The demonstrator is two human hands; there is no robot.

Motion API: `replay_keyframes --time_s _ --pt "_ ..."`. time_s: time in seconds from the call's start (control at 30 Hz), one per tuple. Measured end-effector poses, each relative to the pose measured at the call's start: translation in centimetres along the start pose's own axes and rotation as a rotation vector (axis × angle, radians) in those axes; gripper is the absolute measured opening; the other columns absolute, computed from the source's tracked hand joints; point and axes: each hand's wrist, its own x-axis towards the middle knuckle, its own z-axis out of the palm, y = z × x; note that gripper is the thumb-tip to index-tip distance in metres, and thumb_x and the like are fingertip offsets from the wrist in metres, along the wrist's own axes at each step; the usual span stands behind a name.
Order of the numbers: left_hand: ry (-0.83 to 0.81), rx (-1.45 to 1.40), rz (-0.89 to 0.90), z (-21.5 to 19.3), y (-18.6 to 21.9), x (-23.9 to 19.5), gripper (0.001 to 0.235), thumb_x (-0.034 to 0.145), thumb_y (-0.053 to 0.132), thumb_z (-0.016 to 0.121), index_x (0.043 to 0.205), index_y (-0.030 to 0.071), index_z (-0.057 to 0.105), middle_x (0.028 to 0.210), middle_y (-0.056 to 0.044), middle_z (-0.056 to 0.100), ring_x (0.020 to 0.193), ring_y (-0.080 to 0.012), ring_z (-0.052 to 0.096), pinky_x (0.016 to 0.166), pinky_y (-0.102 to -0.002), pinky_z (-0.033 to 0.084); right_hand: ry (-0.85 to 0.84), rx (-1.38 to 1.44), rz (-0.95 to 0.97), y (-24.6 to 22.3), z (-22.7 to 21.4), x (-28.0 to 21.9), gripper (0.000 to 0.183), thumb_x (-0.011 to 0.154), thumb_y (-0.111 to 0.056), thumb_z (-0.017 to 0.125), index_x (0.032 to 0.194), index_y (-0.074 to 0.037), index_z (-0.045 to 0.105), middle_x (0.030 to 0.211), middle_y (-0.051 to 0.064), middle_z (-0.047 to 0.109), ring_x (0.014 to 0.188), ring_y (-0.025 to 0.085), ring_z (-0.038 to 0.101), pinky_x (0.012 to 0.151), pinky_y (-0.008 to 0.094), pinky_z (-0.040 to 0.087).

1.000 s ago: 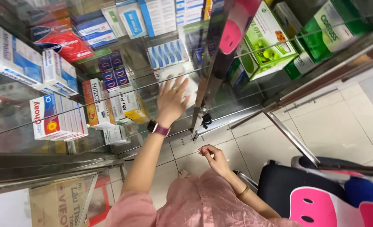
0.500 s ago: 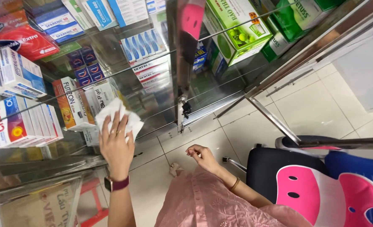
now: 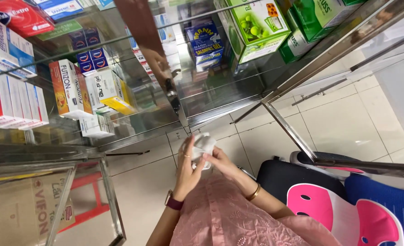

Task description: The person wipes the glass shelves of a pharmacy display cabinet with a white cloth. They lift and shift medicine boxes aside one at a time to reach the glass underneath, wipe the exposed surface, and return or reposition the boxes as they work across the shelf.

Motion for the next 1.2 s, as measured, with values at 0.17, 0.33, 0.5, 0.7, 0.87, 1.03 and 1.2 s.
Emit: replay_keyframes --time_s 0.17,0.33,0.5,0.7,0.87,1.03,1.2 --pt "0.082 -0.275 -0.224 0.8 -2.0 -1.2 0.073 0.087 0.009 0.070 0.154 0.011 0.041 0.149 -0.018 0.049 0.130 -0.0326 0.055 0.103 -0.047 0.049 0.089 0.279 0.053 -5.5 -2.7 -1.0 0.042 0.095 -0.029 0.066 0.123 0.002 0.059 0.112 0.016 0.071 0.102 0.027 0.071 0.086 0.041 0.062" --pt "0.129 -0.263 -0.400 1.5 -3.5 -2.0 0.066 0.083 0.001 0.068 0.147 0.013 0.053 0.136 -0.008 0.064 0.115 -0.0270 0.067 0.093 -0.043 0.056 0.191 0.423 0.009 -7.3 -5.6 -1.4 0.031 0.101 -0.024 0.061 0.120 0.001 0.059 0.113 0.015 0.071 0.105 0.024 0.071 0.088 0.038 0.062" --pt "0.072 -0.190 -0.262 2.9 -3.7 -0.7 0.063 0.084 0.012 0.077 0.142 0.010 0.054 0.144 -0.010 0.060 0.127 -0.0286 0.061 0.104 -0.047 0.046 0.046 -0.225 -0.207 -9.6 -7.4 -2.0 0.021 0.110 -0.019 0.059 0.123 -0.003 0.065 0.110 0.012 0.070 0.099 0.019 0.066 0.086 0.033 0.055" --pt "-0.290 -0.232 -0.023 5.7 -1.2 1.9 0.080 0.070 0.032 0.091 0.134 0.000 0.055 0.131 -0.020 0.061 0.115 -0.0296 0.060 0.096 -0.046 0.051 -0.208 -1.010 -0.191 -17.8 -4.4 -4.4 0.025 0.088 -0.009 0.068 0.112 -0.014 0.072 0.096 0.004 0.079 0.084 0.011 0.074 0.079 0.029 0.058" --pt "-0.595 -0.462 -0.200 10.2 -4.9 -0.1 0.045 0.090 0.035 0.078 0.121 0.002 0.071 0.112 -0.015 0.078 0.093 -0.0203 0.075 0.081 -0.034 0.062 -0.198 -0.643 -0.312 -16.3 -8.0 -2.1 0.028 0.088 -0.011 0.072 0.115 -0.009 0.070 0.101 0.006 0.077 0.091 0.015 0.073 0.083 0.035 0.059" --pt "-0.497 -0.760 -0.513 8.0 -2.6 1.0 0.036 0.098 0.029 0.065 0.121 0.002 0.069 0.109 -0.012 0.077 0.091 -0.0182 0.075 0.078 -0.030 0.064 0.209 0.057 -0.101 -6.9 -11.0 -0.6 0.051 0.097 -0.036 0.069 0.132 -0.003 0.053 0.110 0.008 0.071 0.099 0.017 0.071 0.093 0.041 0.059" --pt "-0.256 -0.852 -0.663 8.1 -5.0 0.6 0.034 0.098 0.024 0.068 0.121 -0.001 0.066 0.111 -0.011 0.073 0.101 -0.0165 0.071 0.085 -0.030 0.058 -0.042 0.405 0.458 -4.8 -8.4 -3.2 0.084 0.086 -0.074 0.044 0.142 -0.013 0.050 0.104 0.011 0.077 0.096 0.024 0.070 0.097 0.043 0.054"
